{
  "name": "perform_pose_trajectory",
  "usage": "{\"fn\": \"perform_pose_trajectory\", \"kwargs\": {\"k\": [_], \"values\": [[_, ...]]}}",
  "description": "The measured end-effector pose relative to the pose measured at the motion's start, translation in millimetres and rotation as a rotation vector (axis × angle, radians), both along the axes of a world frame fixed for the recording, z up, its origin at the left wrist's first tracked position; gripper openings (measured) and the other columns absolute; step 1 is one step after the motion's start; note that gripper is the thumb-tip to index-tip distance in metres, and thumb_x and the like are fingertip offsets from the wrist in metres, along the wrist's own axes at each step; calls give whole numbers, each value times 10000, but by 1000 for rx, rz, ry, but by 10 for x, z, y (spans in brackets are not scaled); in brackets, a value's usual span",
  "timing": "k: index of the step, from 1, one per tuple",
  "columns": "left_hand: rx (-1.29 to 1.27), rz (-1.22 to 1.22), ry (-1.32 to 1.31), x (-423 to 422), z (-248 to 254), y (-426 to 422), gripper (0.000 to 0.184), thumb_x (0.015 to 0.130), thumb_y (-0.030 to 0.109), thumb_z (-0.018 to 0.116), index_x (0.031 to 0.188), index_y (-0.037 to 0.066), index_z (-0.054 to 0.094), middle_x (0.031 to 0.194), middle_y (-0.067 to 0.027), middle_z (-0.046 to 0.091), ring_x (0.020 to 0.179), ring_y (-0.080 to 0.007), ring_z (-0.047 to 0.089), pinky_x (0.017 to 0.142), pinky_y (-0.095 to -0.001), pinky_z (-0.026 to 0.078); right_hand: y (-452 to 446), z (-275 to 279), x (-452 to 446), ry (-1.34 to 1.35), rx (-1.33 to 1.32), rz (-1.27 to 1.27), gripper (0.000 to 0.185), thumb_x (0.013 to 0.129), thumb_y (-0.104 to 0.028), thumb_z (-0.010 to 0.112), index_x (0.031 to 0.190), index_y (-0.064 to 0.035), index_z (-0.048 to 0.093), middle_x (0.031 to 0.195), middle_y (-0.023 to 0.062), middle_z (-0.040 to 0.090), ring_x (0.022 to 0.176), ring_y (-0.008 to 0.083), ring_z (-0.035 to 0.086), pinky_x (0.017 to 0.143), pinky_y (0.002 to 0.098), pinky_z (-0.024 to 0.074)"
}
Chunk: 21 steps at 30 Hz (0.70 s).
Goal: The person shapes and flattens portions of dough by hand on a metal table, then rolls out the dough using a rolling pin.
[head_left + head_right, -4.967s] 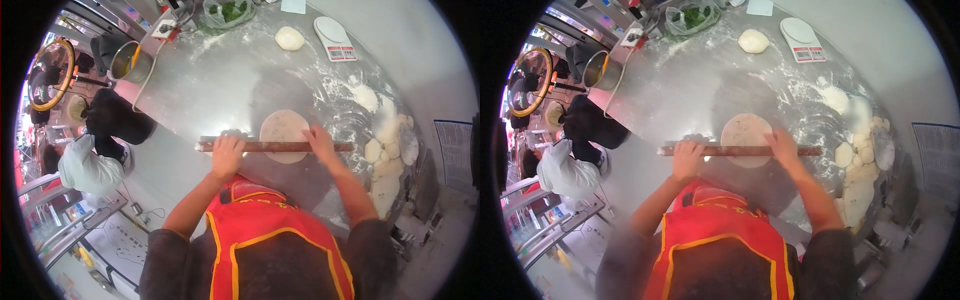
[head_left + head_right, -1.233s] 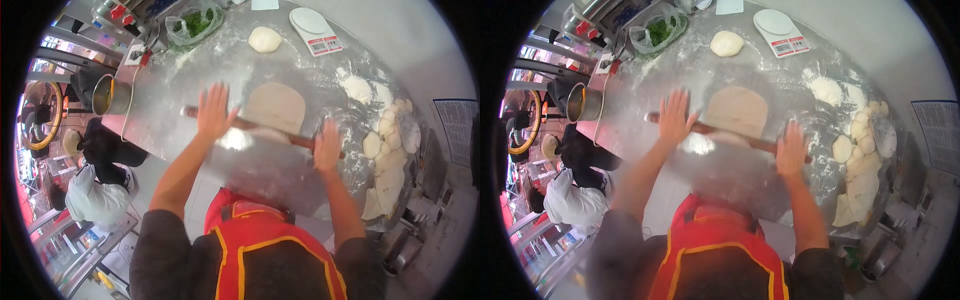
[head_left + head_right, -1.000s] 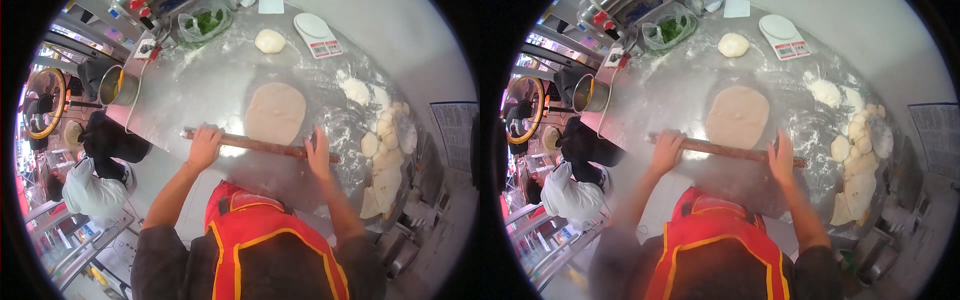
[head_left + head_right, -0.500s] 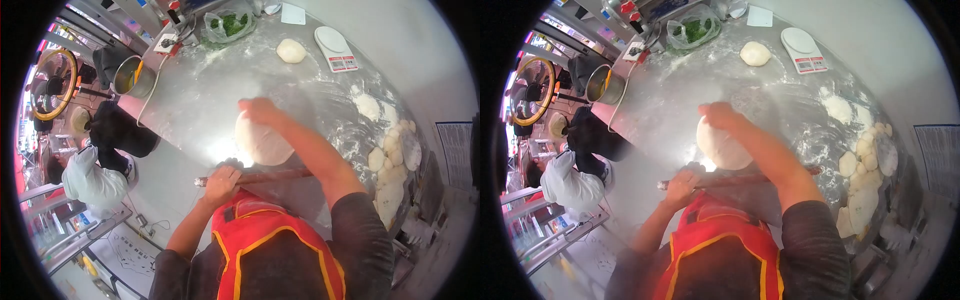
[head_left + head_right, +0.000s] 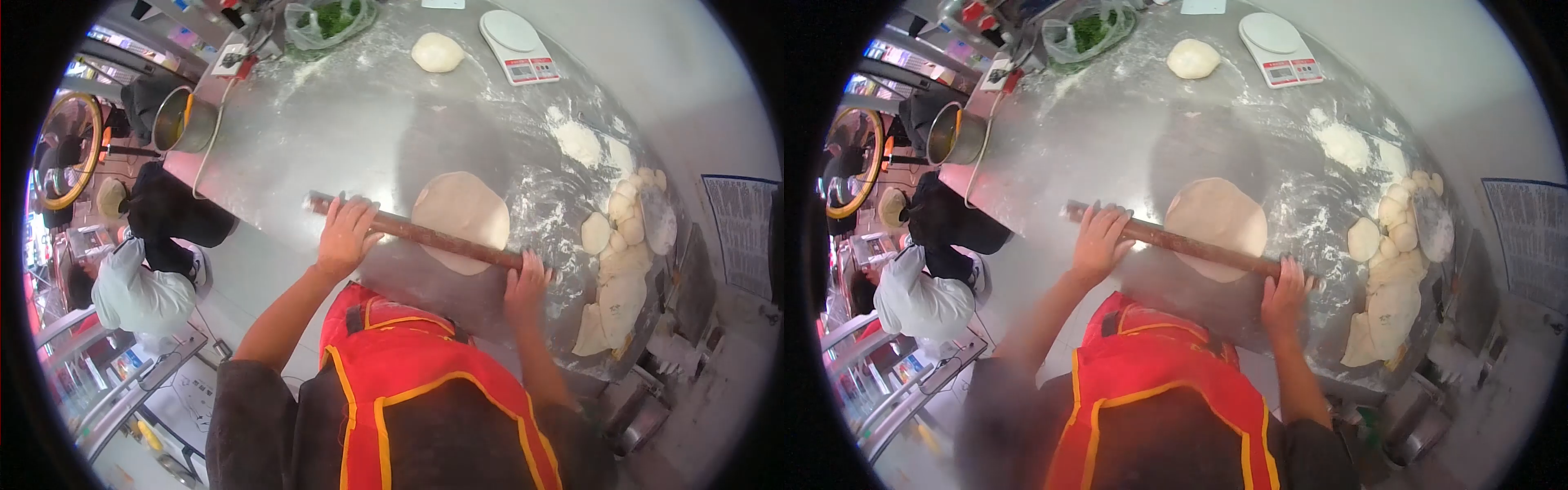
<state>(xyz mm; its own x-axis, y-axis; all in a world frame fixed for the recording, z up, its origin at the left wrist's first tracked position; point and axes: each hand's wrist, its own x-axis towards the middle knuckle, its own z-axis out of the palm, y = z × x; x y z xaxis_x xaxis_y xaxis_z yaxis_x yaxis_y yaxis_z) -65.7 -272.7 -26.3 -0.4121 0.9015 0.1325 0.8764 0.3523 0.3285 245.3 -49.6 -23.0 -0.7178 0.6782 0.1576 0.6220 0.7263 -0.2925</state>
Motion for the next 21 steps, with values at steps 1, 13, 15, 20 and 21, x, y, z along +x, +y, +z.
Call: {"fn": "perform_pose_trajectory", "kwargs": {"k": [1,13,15,20,21], "values": [[20,37,-3,33,-60,133,615,780,238,674,1333,75,459,1324,-134,484,1253,-335,432,1071,-534,282,-76,-131,40,-49,69,-50,368,942,-182,497,1282,-41,498,1286,187,521,1202,352,474,1040,541,292],[102,65,339,-1170,-111,2399,635,938,406,489,1460,77,338,1525,-119,314,1419,-281,259,1144,-526,164,1861,-238,-1154,-51,206,-199,550,981,-273,401,1469,-42,296,1513,191,303,1409,350,266,1141,555,146],[-12,78,270,-857,-163,1792,647,942,434,476,1454,62,341,1522,-123,320,1425,-278,253,1157,-510,145,1307,-205,-825,-41,70,-120,549,979,-261,401,1460,-19,299,1514,211,290,1412,357,257,1144,550,144],[-63,-32,-14,-243,-214,406,619,881,293,584,1402,18,395,1476,-175,372,1386,-321,326,1139,-518,197,90,-337,25,-92,-21,-60,513,974,-239,424,1416,14,358,1495,223,319,1397,359,284,1136,562,146],[-126,-50,26,-342,-250,501,596,886,294,579,1384,11,416,1464,-181,386,1377,-326,339,1136,-515,207,207,-352,14,-83,18,-45,505,975,-239,425,1409,13,370,1496,217,323,1395,355,289,1135,561,150]]}}
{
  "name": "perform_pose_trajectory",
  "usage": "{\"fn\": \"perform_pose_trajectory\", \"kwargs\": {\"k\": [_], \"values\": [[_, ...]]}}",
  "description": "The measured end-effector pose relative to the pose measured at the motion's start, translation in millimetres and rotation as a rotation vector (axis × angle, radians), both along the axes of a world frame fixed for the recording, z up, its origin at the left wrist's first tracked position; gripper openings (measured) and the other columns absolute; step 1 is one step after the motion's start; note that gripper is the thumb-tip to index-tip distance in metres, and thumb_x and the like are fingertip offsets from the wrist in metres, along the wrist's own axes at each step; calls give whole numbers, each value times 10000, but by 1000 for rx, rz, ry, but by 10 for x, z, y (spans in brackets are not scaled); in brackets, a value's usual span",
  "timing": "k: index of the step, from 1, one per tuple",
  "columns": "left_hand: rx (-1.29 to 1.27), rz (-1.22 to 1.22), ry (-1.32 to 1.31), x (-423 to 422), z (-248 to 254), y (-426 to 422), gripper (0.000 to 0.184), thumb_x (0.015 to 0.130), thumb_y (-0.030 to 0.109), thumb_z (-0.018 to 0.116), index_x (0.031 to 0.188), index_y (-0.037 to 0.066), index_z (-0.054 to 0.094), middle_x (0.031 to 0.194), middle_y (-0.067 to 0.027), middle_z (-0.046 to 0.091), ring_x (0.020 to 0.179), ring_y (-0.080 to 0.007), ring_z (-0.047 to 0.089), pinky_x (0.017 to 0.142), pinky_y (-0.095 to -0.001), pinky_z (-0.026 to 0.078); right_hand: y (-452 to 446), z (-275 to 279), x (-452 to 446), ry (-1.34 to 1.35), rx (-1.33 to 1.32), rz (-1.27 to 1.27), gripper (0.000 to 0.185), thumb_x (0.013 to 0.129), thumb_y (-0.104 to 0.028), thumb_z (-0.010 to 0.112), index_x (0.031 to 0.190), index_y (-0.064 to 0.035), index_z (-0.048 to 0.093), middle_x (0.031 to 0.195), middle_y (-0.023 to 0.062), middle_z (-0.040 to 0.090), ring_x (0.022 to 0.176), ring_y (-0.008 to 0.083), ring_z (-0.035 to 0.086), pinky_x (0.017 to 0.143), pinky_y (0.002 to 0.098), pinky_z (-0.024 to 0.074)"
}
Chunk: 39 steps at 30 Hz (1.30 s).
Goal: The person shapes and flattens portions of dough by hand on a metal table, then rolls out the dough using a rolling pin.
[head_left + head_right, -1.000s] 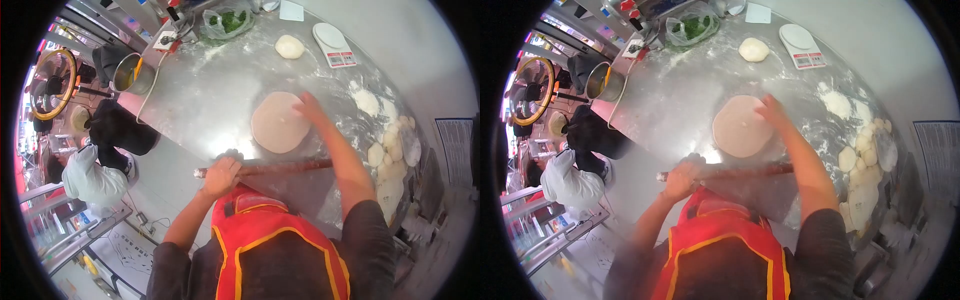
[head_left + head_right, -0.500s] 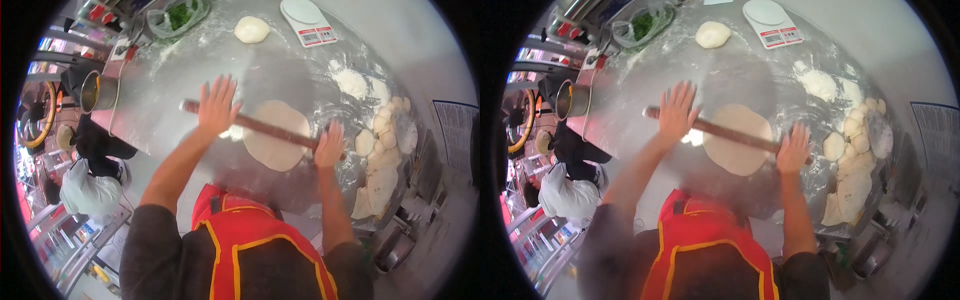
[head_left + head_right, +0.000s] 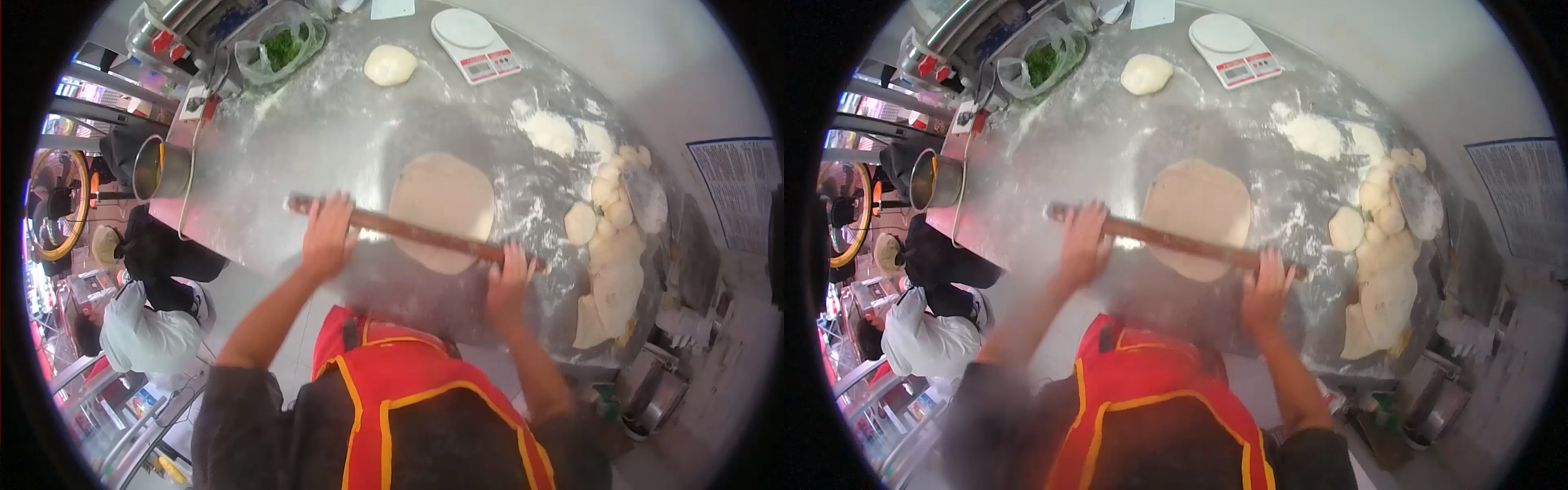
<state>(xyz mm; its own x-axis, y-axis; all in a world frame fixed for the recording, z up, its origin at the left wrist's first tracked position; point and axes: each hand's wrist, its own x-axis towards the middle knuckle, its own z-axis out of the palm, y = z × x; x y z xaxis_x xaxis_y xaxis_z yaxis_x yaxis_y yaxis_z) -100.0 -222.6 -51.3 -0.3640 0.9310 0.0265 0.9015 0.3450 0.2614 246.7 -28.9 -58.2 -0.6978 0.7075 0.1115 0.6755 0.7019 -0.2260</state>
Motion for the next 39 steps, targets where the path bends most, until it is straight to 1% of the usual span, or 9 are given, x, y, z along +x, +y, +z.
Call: {"fn": "perform_pose_trajectory", "kwargs": {"k": [5,9,16,20,27,30,33,35,39], "values": [[199,56,183,-236,106,705,569,929,378,504,1334,-20,465,1423,-198,431,1341,-345,373,1129,-489,239,549,165,-498,-61,0,-56,492,984,-259,427,1404,-7,387,1480,200,355,1390,328,305,1131,538,190],[-49,43,66,196,158,-120,674,882,391,591,1389,-12,406,1456,-195,395,1369,-339,341,1129,-506,225,-211,175,38,-27,-33,11,620,867,-243,589,1416,-43,382,1431,195,413,1350,335,359,1121,534,215],[-8,-32,-137,354,411,-734,384,756,194,685,1086,53,548,1053,-144,591,999,-340,576,871,-467,443,110,272,194,71,-99,317,486,726,-100,684,1191,-35,556,1151,135,588,1160,318,502,1083,550,271],[63,312,-193,403,381,-1141,268,771,178,662,999,65,577,896,-161,616,845,-356,610,711,-460,477,550,467,-670,393,106,-111,487,746,-127,723,1191,-21,555,1180,152,580,1147,330,506,1052,482,323],[-16,711,-43,65,92,-1034,310,806,208,685,1044,56,559,1004,-143,605,928,-334,598,735,-429,481,1009,182,-1489,-13,-714,-119,416,734,-221,738,1076,-38,587,983,183,618,956,337,604,802,410,483],[182,512,91,50,202,-657,509,791,206,711,1214,8,508,1238,-187,525,1176,-354,490,947,-422,422,897,-73,-1330,184,-229,167,354,776,-234,697,1056,-42,593,897,175,632,880,344,621,761,409,492],[365,168,-81,105,171,-19,683,761,199,740,1334,-16,436,1407,-222,416,1295,-363,405,1052,-426,358,560,173,-1135,124,-255,420,327,786,-202,693,1041,-15,611,947,151,661,811,360,626,719,370,502],[434,-26,-313,226,169,490,728,754,208,758,1353,-25,417,1404,-235,432,1258,-366,448,1037,-423,379,352,767,-1037,140,-509,208,263,821,-169,672,1025,-16,609,905,121,671,771,312,637,696,348,502],[-69,-129,-870,290,340,1302,574,807,264,739,1252,-33,531,1159,-176,629,1038,-287,612,926,-361,468,569,1107,-639,496,-866,-75,154,876,-117,637,998,-25,612,841,37,674,743,164,634,662,288,492]]}}
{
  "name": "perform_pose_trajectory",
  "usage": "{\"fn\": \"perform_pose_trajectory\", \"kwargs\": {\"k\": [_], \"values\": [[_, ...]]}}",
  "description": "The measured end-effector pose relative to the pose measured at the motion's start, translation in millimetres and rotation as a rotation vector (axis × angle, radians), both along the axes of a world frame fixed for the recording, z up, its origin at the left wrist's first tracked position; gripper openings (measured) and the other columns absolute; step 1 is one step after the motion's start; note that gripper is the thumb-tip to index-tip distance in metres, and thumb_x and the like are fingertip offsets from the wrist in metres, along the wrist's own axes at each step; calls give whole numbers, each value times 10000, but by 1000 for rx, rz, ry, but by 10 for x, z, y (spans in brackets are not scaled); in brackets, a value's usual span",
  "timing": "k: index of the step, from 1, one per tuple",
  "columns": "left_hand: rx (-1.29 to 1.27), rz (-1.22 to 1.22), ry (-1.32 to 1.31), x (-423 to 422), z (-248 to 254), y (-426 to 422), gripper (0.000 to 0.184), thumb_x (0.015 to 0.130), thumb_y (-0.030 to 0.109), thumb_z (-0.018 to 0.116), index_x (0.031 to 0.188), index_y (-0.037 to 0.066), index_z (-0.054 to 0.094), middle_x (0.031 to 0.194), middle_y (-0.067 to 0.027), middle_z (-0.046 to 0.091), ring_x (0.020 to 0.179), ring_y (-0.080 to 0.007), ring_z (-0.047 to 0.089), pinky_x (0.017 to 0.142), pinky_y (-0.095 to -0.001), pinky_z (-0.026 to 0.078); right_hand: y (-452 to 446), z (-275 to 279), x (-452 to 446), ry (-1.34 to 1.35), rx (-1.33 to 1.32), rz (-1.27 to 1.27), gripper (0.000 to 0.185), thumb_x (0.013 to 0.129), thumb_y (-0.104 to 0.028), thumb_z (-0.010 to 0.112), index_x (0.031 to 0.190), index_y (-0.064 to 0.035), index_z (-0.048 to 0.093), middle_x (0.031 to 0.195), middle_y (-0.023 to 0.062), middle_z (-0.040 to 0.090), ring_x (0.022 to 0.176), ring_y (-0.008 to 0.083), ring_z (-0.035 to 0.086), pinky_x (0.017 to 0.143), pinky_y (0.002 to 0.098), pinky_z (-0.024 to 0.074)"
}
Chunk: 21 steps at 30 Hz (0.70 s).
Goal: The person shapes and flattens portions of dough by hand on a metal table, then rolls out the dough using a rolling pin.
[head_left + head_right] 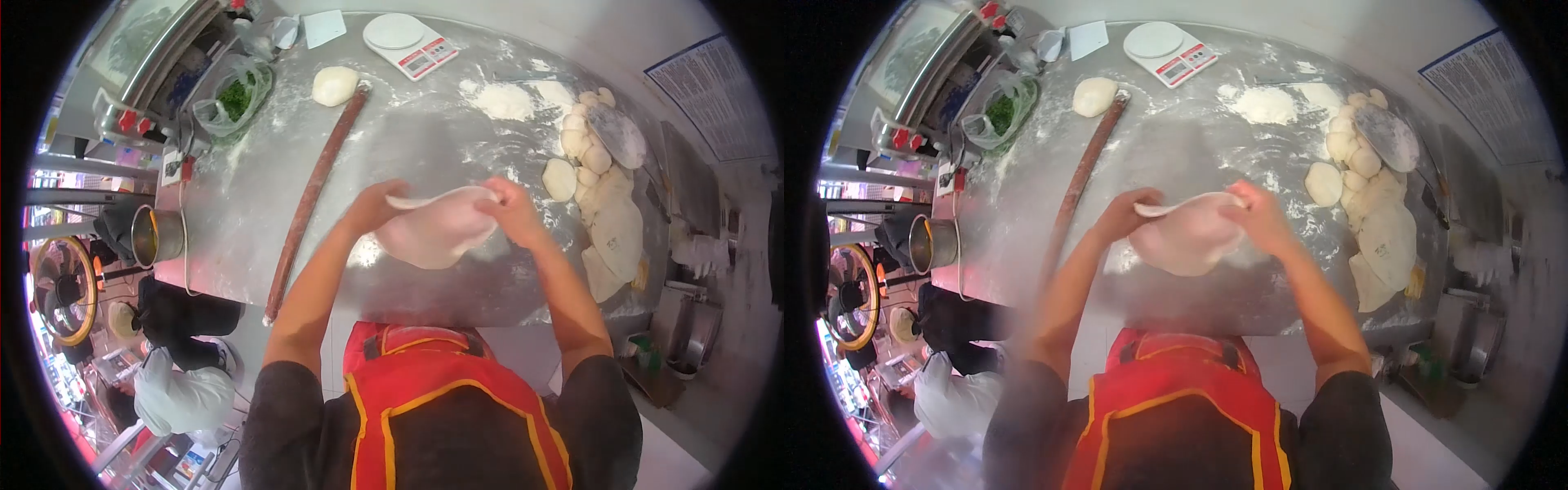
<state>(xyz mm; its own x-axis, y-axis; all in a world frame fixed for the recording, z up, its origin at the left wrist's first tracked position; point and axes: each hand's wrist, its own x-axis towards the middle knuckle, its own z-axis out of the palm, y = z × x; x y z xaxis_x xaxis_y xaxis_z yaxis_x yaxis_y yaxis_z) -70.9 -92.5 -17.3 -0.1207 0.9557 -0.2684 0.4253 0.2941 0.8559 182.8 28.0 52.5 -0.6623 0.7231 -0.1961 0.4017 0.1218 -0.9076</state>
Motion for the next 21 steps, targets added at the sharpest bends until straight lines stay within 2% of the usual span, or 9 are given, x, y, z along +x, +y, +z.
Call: {"fn": "perform_pose_trajectory", "kwargs": {"k": [2,3,5,6,7,10,13,19,21], "values": [[-151,-221,-123,49,28,350,489,838,304,712,1176,-32,601,1016,-144,691,910,-230,656,845,-335,503,235,-43,282,-5,-126,-152,161,883,-108,640,1013,-16,612,845,18,665,756,103,615,651,265,486],[-130,-126,-284,185,-30,477,445,841,301,701,1136,-23,626,984,-140,694,886,-213,654,821,-335,503,357,-75,399,-8,-189,-226,165,887,-103,641,1021,-12,613,847,8,660,762,72,606,645,254,483],[-82,72,-603,555,-199,757,367,847,296,680,1056,-6,677,922,-132,701,838,-178,651,772,-335,505,600,-216,572,-95,-41,-407,215,868,-146,649,1031,-9,617,877,76,679,787,158,634,688,313,496],[-66,124,-482,724,-251,868,353,842,284,679,1042,-7,681,902,-135,702,828,-186,655,754,-342,507,687,-269,630,-141,33,-499,241,858,-167,653,1036,-7,620,892,110,689,800,201,649,709,343,503],[-52,172,-360,887,-294,965,339,836,272,678,1027,-8,686,883,-137,702,817,-193,659,735,-349,508,692,-276,574,-376,401,-500,373,880,-241,627,1150,10,574,1047,188,666,977,329,634,850,415,485],[-51,241,-187,1195,-506,1086,318,823,257,672,981,-18,695,819,-138,699,764,-211,667,695,-364,509,799,-1040,573,-481,1052,-162,565,901,-323,587,1340,3,444,1326,240,511,1254,377,468,1044,471,357],[-108,248,-98,1392,-553,981,330,809,266,680,965,-25,698,768,-135,694,718,-228,670,678,-372,510,434,-1261,552,-646,933,-2,709,910,-374,566,1451,-3,295,1495,232,301,1399,344,282,1131,507,213],[-272,370,-397,1084,-419,149,298,801,227,679,925,-44,692,716,-121,682,683,-183,654,609,-363,514,-346,-1252,352,-575,805,27,707,925,-345,531,1485,-24,241,1515,253,240,1417,400,209,1126,585,157],[-252,377,-431,743,-843,-252,267,819,217,669,899,-36,696,720,-126,679,660,-165,644,608,-346,510,-828,-1242,164,-475,799,31,716,922,-356,530,1490,-33,237,1524,243,227,1419,403,202,1125,593,149]]}}
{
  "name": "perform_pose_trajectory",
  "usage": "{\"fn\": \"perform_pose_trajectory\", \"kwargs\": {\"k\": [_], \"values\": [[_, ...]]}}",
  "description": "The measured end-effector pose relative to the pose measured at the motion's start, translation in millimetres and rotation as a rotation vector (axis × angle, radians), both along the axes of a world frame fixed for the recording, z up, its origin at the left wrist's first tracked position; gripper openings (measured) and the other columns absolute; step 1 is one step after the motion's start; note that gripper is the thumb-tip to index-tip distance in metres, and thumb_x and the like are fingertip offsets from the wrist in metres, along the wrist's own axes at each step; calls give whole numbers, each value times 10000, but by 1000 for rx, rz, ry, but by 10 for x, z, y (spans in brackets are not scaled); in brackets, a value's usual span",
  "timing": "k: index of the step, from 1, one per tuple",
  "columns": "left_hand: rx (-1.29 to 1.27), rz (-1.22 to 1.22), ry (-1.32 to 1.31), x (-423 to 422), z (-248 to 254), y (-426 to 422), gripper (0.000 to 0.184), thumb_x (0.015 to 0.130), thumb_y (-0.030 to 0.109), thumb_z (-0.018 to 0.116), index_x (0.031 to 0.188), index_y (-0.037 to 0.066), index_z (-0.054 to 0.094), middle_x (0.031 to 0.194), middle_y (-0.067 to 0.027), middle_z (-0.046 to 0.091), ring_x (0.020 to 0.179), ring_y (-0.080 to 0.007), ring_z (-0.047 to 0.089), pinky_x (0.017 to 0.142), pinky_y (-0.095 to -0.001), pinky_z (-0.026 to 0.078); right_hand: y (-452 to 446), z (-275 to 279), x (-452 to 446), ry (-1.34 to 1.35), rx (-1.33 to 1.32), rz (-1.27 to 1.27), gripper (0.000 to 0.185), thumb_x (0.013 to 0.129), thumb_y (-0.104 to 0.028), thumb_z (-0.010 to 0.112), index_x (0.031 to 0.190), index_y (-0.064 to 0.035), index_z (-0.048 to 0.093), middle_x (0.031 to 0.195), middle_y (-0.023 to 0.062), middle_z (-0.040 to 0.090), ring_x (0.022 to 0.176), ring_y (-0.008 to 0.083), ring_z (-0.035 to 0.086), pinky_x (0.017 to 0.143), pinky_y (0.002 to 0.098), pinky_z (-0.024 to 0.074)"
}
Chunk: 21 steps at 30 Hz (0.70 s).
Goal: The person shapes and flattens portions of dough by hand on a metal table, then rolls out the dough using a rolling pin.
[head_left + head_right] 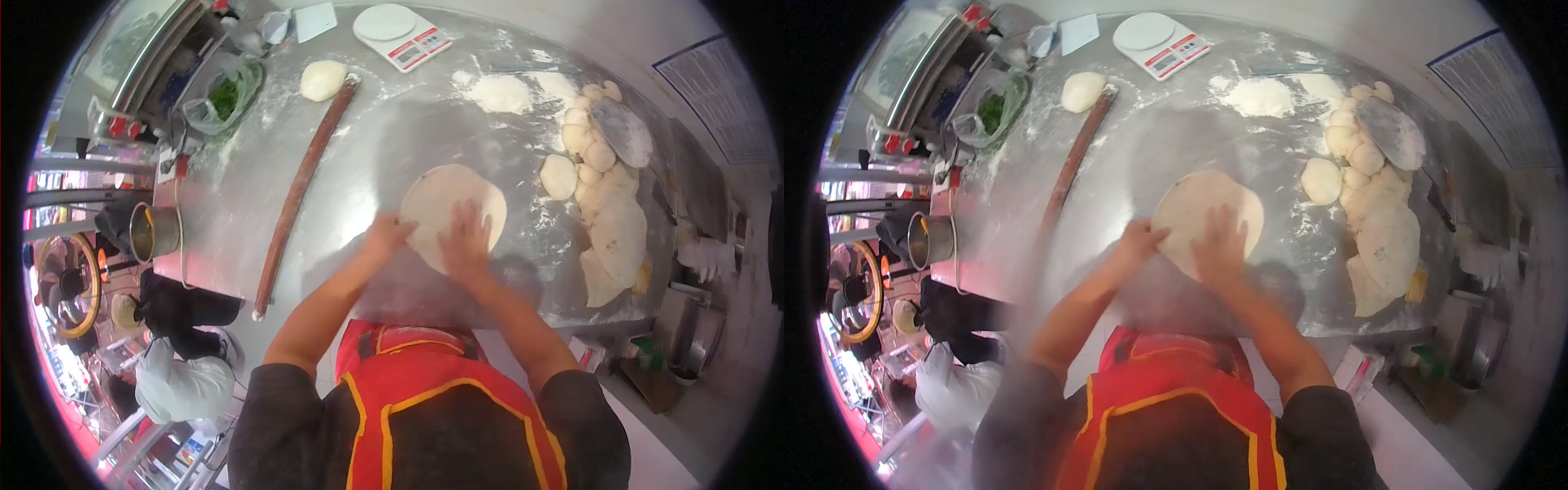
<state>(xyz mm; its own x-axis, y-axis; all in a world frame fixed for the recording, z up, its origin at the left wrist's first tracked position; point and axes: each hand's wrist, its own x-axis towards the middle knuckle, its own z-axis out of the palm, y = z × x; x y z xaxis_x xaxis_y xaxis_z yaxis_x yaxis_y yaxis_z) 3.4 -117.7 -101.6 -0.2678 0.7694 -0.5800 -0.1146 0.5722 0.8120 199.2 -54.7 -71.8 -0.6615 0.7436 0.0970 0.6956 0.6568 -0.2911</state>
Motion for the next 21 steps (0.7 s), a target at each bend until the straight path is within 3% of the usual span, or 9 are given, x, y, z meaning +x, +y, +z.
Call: {"fn": "perform_pose_trajectory", "kwargs": {"k": [3,8,9,11,14,16,17,19,21], "values": [[32,-90,263,-491,343,-337,310,830,216,656,1018,-31,659,840,-165,678,744,-216,659,683,-373,519,-171,98,-349,22,30,61,721,915,-360,537,1488,-35,245,1529,227,228,1418,401,205,1125,597,149],[109,177,1331,-815,1029,-992,514,817,170,643,1266,-20,479,1160,-212,582,1084,-396,542,908,-417,445,86,56,-547,12,13,155,713,892,-387,565,1468,-59,303,1521,201,273,1404,384,257,1113,587,189],[33,185,1389,-924,898,-1208,493,818,163,640,1247,-21,483,1148,-207,582,1084,-401,537,913,-418,439,84,55,-573,-10,20,139,707,894,-387,562,1466,-61,304,1518,202,279,1403,384,260,1112,586,192],[-128,193,1490,-1097,489,-1671,450,818,149,633,1209,-21,490,1124,-196,582,1084,-411,526,922,-420,428,32,39,-554,-20,32,128,695,901,-375,553,1468,-64,297,1517,206,275,1402,382,257,1114,587,189],[-298,14,1302,-1203,558,-1776,360,818,140,625,1123,-1,495,1029,-180,580,984,-397,571,820,-460,471,85,-47,-532,-10,39,156,677,912,-343,537,1473,-62,282,1519,214,261,1403,385,249,1120,592,175],[-221,78,1270,-1020,749,-1776,298,820,122,608,1072,11,495,970,-173,573,905,-391,592,733,-484,482,164,-113,-494,-56,-5,183,664,917,-330,528,1470,-55,283,1513,219,269,1400,391,255,1119,593,172],[-187,117,1251,-893,812,-1779,268,821,114,600,1047,17,494,940,-169,569,865,-388,602,690,-496,487,217,-97,-427,53,-28,203,666,915,-324,540,1468,-55,285,1509,219,278,1396,395,260,1116,588,185],[-188,54,1226,-498,813,-1975,265,825,120,592,1053,29,492,943,-176,573,813,-391,607,640,-509,484,305,131,-300,259,-93,256,670,910,-311,562,1465,-55,288,1501,219,296,1389,403,270,1109,578,211],[-161,-10,1160,-54,835,-2163,269,831,140,580,1069,57,489,950,-190,571,789,-400,605,644,-511,483,331,425,-232,232,-1,380,667,896,-274,583,1459,-56,299,1494,208,310,1384,397,279,1112,577,207]]}}
